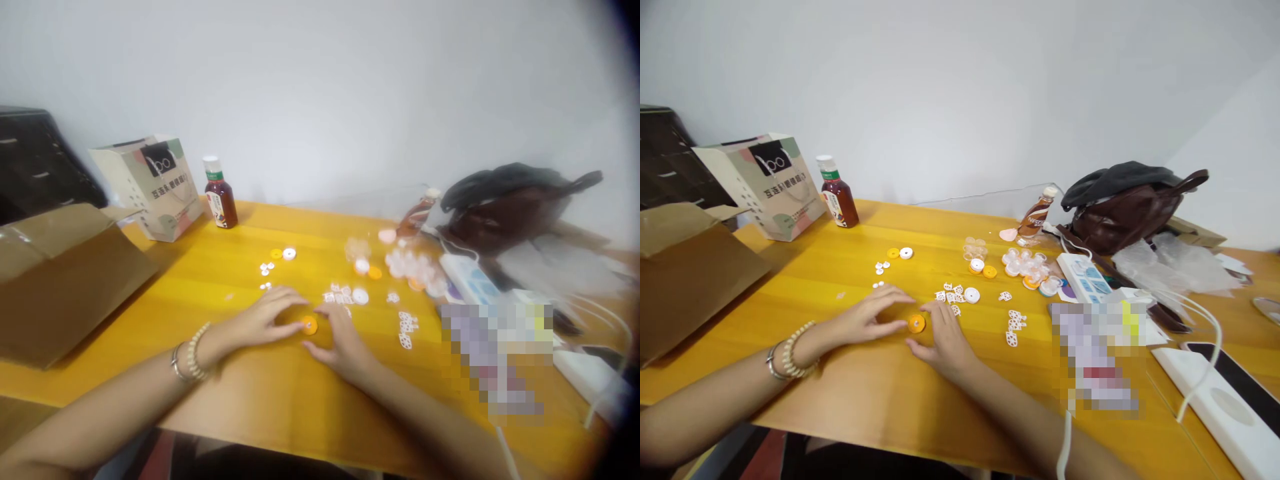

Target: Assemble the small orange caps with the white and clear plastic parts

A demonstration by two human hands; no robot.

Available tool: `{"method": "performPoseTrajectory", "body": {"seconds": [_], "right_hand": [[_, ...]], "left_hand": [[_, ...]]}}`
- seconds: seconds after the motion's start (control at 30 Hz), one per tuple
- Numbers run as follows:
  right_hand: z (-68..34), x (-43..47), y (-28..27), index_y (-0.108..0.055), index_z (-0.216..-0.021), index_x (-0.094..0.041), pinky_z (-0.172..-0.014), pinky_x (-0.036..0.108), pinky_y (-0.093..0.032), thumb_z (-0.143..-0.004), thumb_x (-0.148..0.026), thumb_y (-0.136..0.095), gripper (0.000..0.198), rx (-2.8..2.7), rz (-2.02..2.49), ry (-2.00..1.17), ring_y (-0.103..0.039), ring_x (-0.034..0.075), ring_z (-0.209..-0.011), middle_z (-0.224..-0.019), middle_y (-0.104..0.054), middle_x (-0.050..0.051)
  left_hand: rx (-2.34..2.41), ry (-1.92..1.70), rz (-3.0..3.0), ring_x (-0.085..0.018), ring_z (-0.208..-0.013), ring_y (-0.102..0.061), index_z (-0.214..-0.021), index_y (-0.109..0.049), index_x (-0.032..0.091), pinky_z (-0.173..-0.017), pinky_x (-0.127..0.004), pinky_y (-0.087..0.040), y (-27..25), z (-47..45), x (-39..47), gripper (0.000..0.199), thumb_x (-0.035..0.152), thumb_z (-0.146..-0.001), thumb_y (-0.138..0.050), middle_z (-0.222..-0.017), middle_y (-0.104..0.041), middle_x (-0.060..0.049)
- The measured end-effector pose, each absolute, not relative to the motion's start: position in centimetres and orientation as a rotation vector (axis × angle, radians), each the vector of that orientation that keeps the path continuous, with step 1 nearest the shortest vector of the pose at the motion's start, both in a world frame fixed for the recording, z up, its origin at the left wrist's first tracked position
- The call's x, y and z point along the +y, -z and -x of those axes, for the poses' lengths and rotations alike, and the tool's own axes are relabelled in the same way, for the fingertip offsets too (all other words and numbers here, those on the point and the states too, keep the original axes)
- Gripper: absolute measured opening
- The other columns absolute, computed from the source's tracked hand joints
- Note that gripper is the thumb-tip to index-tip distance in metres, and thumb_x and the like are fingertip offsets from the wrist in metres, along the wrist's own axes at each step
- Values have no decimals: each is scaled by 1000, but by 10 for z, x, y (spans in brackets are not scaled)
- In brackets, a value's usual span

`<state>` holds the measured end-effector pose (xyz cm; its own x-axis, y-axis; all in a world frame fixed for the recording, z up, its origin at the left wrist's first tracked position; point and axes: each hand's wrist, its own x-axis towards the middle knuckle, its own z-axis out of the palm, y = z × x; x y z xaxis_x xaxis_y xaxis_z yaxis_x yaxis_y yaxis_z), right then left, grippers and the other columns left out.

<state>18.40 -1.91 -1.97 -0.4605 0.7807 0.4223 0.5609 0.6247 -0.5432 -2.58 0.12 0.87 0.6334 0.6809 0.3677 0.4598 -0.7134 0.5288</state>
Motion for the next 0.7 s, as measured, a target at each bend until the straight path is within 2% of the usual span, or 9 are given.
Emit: {"method": "performPoseTrajectory", "body": {"seconds": [0.13, 0.27, 0.47, 0.6, 0.7], "right_hand": [[-179, -19, 24, -40, -108, -19, -86, 42, -43, -69, -25, -64, 46, -2197, 1048, -479, -50, 26, -100, -107, -52, 12], [-182, -19, 26, -40, -109, -19, -87, 42, -43, -69, -23, -62, 46, -2183, 1065, -524, -50, 26, -100, -107, -51, 11], [-186, -18, 26, -41, -107, -19, -88, 41, -44, -71, -22, -61, 42, -2215, 1069, -584, -51, 24, -99, -105, -53, 10], [-186, -17, 27, -41, -108, -19, -88, 41, -44, -72, -23, -60, 41, -2222, 1064, -608, -51, 24, -99, -105, -52, 10], [-187, -18, 26, -41, -108, -19, -87, 41, -44, -72, -24, -60, 41, -2215, 1056, -613, -52, 24, -98, -105, -53, 10]], "left_hand": [[1141, -964, -2489, -20, -95, -53, -105, -56, 18, -89, -35, -40, -19, 55, 25, 25, 31, -86, -46, -97, -59, -8], [1216, -661, -2392, -18, -89, -57, -97, -61, 20, -82, -30, -44, -25, 93, 49, 25, 36, -85, -46, -97, -63, -5], [1310, -437, -2306, -17, -78, -59, -87, -62, 18, -74, -29, -45, -28, 121, 61, 25, 38, -80, -49, -88, -65, -5], [1271, -236, -2200, -15, -67, -59, -81, -63, 18, -63, -24, -45, -32, 129, 57, 23, 38, -75, -54, -77, -65, -1], [1301, -96, -2102, -16, -68, -60, -81, -62, 18, -62, -23, -45, -35, 141, 57, 25, 40, -69, -60, -77, -66, -1]]}}
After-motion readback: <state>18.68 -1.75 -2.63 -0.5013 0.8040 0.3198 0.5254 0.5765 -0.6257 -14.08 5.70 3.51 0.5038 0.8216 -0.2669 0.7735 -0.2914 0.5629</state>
